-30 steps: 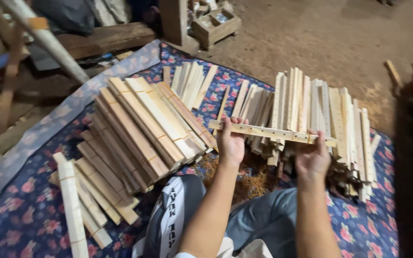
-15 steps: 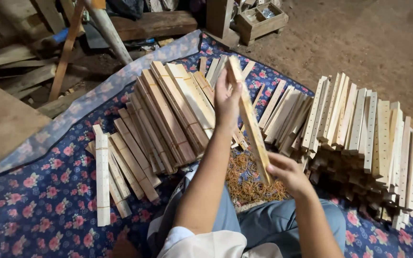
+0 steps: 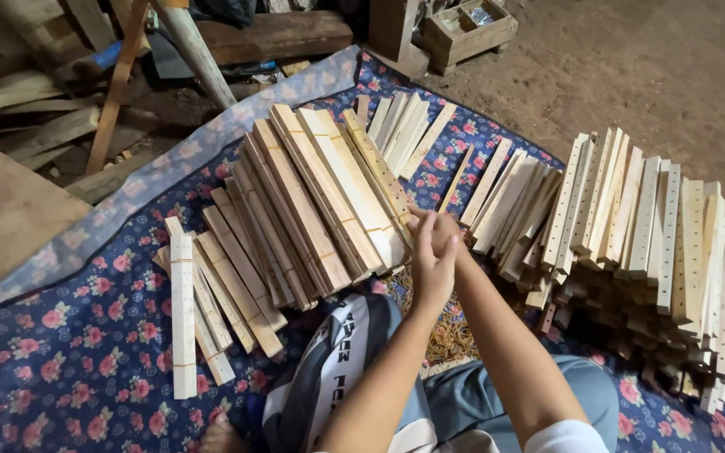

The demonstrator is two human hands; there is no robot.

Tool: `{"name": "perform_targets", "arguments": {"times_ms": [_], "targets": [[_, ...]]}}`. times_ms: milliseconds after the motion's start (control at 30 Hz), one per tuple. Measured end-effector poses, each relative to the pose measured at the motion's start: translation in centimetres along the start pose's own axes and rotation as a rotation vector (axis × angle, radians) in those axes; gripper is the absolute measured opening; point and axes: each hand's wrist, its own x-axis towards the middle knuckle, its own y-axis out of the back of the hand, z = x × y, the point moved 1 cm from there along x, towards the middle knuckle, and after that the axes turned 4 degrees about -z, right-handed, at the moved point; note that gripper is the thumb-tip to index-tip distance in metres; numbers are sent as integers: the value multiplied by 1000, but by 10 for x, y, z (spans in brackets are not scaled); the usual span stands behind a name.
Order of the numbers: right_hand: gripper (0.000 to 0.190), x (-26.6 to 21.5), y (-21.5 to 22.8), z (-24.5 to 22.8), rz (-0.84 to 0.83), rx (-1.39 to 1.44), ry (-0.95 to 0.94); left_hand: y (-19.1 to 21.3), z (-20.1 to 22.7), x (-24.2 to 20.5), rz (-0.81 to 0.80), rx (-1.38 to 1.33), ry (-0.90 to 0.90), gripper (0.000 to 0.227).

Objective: Bundling wooden slats together using rubber bands

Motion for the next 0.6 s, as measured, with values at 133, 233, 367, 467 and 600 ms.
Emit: {"name": "perform_targets", "arguments": {"times_ms": [133,233,367,467,600], "targets": [[50,8,-20,28,-47,161,-34,-6,-23,-2,104,73,-96,60],[45,15,-22,44,-73,159,-38,-8,-32,-2,138,51,-162,57],[59,7,-16,28,-165,26,126,-10,-42,-3,146,71,-166,57],[45,-6,-10,-1,-29,262,9,-11,-45,-4,166,99,-199,56],[53,-12,5,1,-4,72,97,-11,-40,-6,118,89,-130,57]]}}
